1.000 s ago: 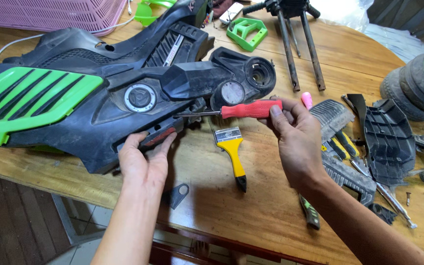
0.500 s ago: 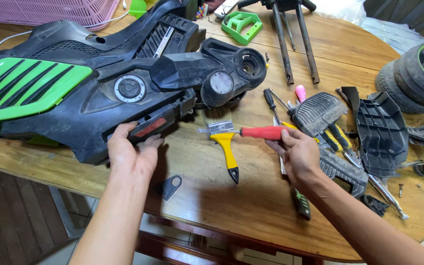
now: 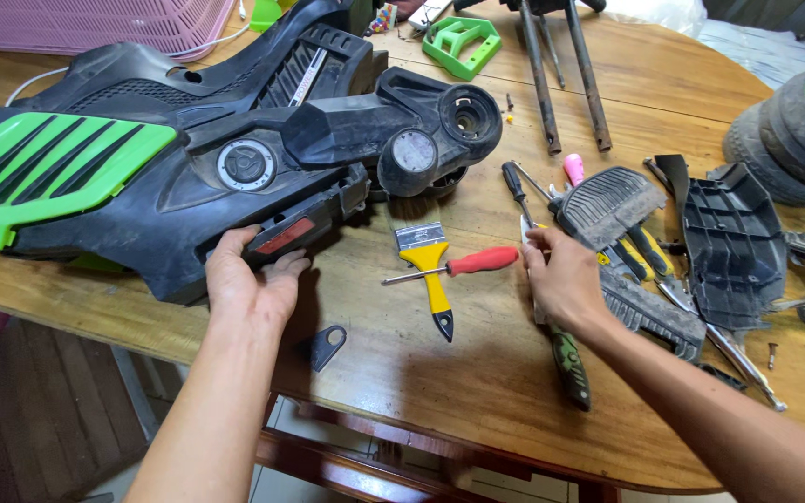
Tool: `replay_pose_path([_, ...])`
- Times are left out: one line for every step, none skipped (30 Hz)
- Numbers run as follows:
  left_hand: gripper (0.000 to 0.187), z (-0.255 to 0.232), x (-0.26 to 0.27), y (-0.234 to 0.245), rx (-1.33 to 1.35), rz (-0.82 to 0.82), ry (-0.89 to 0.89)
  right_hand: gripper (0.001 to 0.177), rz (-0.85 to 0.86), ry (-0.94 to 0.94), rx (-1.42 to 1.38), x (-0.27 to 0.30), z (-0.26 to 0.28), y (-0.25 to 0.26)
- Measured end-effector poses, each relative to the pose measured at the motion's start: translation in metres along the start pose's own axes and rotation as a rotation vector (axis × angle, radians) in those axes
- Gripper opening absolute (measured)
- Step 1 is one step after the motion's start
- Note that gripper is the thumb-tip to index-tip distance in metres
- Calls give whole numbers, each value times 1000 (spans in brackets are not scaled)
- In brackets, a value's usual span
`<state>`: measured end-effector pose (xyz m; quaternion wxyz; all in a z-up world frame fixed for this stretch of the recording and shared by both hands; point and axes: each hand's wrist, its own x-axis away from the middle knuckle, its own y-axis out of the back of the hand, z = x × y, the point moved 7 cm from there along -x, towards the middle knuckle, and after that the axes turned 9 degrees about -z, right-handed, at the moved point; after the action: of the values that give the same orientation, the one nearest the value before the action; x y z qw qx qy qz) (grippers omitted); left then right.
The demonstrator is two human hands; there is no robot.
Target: The person cleans a black motorcycle body panel with a brush, then attaches a green and black side cover to it. They use a screwdriver and a wrench to fasten screws and tighten bolts on the assembly.
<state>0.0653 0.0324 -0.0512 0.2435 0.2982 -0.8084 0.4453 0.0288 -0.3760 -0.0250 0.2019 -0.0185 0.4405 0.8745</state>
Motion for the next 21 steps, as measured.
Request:
replay_pose_path([64, 0, 2, -2, 4, 13, 0, 30, 2, 44, 46, -5, 0, 0])
replay_pose_path([63, 0, 4, -2, 5, 11, 0, 29, 4, 87, 92, -10, -1, 0])
replay_pose_path([63, 0, 6, -3, 4, 9, -2, 28, 5, 131, 137, -15, -3, 0])
replay_pose_path([62, -1, 8, -4, 4, 8, -4, 27, 37, 46, 138, -20, -14, 0])
replay_pose_path([61, -1, 10, -4, 2, -8, -17, 27, 72, -36, 139, -24, -25, 0])
replay_pose_path([60, -2, 12, -3, 0, -23, -31, 26, 106, -118, 140, -25, -35, -1])
replay_pose_path([59, -2, 14, -1, 3, -39, -44, 25, 98, -192, 75, -27, -43, 1])
replay_pose_path([59, -3, 14, -2, 18, -38, -40, 24, 91, -266, 10, -27, -49, 3])
replay_pose_path([59, -3, 14, -3, 30, -37, -32, 23, 83, -346, -54, -25, -56, 5])
replay_pose_path([59, -2, 15, -2, 42, -36, -24, 23, 101, -320, -38, -27, -56, 5])
replay_pose_path([59, -2, 15, -4, 34, -20, -24, 23, 115, -299, -25, -28, -55, 6])
replay_pose_path([59, -2, 15, -5, 26, -3, -23, 22, 129, -279, -11, -29, -53, 7])
replay_pose_path([59, -2, 15, -6, 18, 14, -23, 23, 146, -284, 1, -29, -52, 7])
replay_pose_path([59, -2, 14, -7, 19, 15, -24, 23, 162, -289, 14, -28, -51, 6])
replay_pose_path([59, -2, 14, -6, 23, 14, -26, 23, 181, -291, 27, -28, -49, 4])
replay_pose_path([59, -2, 14, -5, 26, 14, -28, 25, 174, -275, 48, -28, -47, 4])
replay_pose_path([59, -3, 13, -4, 26, 13, -28, 26, 168, -254, 70, -28, -44, 4])
replay_pose_path([59, -3, 13, -4, 26, 12, -29, 28, 162, -234, 91, -29, -42, 4])
replay_pose_path([59, -2, 12, -4, 26, 11, -29, 29, 142, -157, 126, -31, -36, 5])
replay_pose_path([59, -2, 12, -4, 28, 14, -32, 30, 123, -79, 161, -33, -30, 5])
replay_pose_path([59, -2, 11, -4, 28, 17, -35, 32, 103, -5, 194, -34, -25, 4])
